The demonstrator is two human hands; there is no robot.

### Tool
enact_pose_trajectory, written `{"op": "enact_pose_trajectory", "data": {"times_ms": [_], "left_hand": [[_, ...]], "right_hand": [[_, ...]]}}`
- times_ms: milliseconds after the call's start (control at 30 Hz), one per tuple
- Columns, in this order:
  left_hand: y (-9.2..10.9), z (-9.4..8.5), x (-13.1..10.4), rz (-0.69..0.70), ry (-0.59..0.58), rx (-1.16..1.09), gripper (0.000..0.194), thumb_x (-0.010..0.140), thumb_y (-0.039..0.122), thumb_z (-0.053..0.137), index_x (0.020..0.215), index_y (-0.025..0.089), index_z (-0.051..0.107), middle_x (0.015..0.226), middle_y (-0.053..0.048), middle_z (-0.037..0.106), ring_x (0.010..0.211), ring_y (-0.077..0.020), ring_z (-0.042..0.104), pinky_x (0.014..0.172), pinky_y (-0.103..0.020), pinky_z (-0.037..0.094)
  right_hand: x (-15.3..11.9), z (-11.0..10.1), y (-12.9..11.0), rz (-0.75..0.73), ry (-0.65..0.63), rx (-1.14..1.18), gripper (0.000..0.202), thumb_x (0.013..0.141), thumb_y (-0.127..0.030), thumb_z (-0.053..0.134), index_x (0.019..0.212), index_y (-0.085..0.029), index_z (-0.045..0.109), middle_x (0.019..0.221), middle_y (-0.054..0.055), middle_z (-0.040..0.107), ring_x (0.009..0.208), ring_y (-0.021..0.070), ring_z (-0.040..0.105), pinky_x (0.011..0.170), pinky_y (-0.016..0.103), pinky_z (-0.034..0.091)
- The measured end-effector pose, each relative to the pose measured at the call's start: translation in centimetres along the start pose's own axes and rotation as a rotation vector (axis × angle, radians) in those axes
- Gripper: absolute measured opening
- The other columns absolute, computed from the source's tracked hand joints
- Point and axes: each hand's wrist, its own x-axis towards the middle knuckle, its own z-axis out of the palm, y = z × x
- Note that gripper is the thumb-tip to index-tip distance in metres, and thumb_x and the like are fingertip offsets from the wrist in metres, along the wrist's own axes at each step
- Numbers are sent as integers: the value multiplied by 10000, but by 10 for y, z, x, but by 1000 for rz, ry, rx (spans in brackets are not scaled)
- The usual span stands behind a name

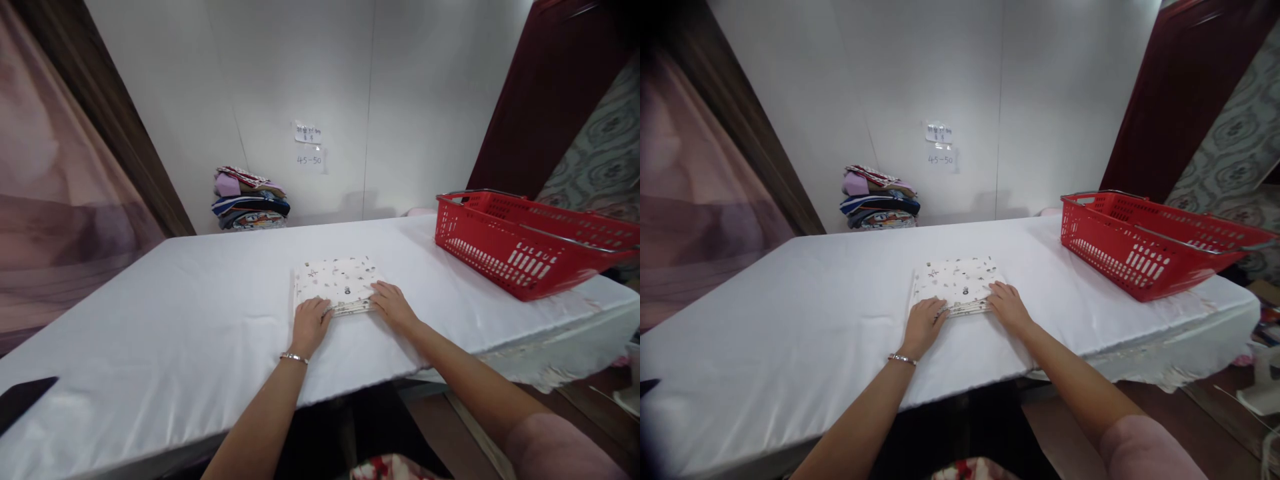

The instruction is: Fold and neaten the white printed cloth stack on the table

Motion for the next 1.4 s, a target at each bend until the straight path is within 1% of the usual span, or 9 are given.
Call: {"op": "enact_pose_trajectory", "data": {"times_ms": [233,467,700,800,900,1033,1167,1333,1400], "left_hand": [[0,1,0,0,-8,2,211,861,301,479,1011,222,605,985,-50,615,953,-199,525,825,-367,398],[2,-2,1,0,-33,-24,206,872,286,457,998,232,611,965,-41,603,926,-181,521,812,-348,389],[3,-4,2,-1,-44,-17,188,883,280,443,933,235,618,909,-27,600,890,-164,516,785,-324,374],[2,-3,1,2,-44,-15,170,869,281,468,942,237,615,913,-25,600,893,-167,516,787,-325,376],[2,-2,0,3,-36,-16,172,848,285,503,974,237,610,924,-26,600,905,-175,517,799,-334,381],[1,-1,0,6,-30,-9,202,836,291,518,1013,240,601,943,-33,602,921,-188,517,810,-349,382],[2,-2,1,7,-48,-2,177,847,297,496,968,253,617,916,-28,603,904,-186,522,797,-349,382],[3,-4,2,11,-54,8,169,848,288,491,949,250,622,909,-29,603,893,-185,526,786,-344,383],[4,-5,2,14,-55,16,173,849,291,489,951,247,621,909,-30,604,894,-188,526,785,-344,383]], "right_hand": [[14,4,-13,-43,-10,-28,201,874,-215,464,901,-175,659,1256,112,527,1229,274,373,964,446,329],[7,10,-12,-83,69,46,244,879,-163,413,833,-180,652,1249,101,538,1225,247,388,950,450,360],[0,16,-8,-96,85,98,228,892,-203,420,920,-194,646,1138,81,608,1095,220,502,908,422,402],[-2,13,-5,-101,62,128,231,901,-229,415,971,-199,633,1087,76,628,1007,198,542,891,403,410],[-7,8,1,-107,45,139,259,904,-223,391,1048,-207,605,1105,73,621,1024,203,534,909,408,392],[-16,-1,16,23,43,119,313,880,-196,375,1124,-190,571,1094,78,626,1009,220,545,918,416,388],[-25,-9,28,105,63,142,310,874,-230,382,1089,-187,602,1113,75,622,1057,225,529,940,417,391],[-32,-5,36,213,120,290,288,850,-260,420,1037,-205,632,1098,67,628,1054,202,537,939,399,415],[-32,-1,39,307,166,367,274,825,-272,436,988,-213,648,1070,60,642,1026,199,557,911,389,434]]}}
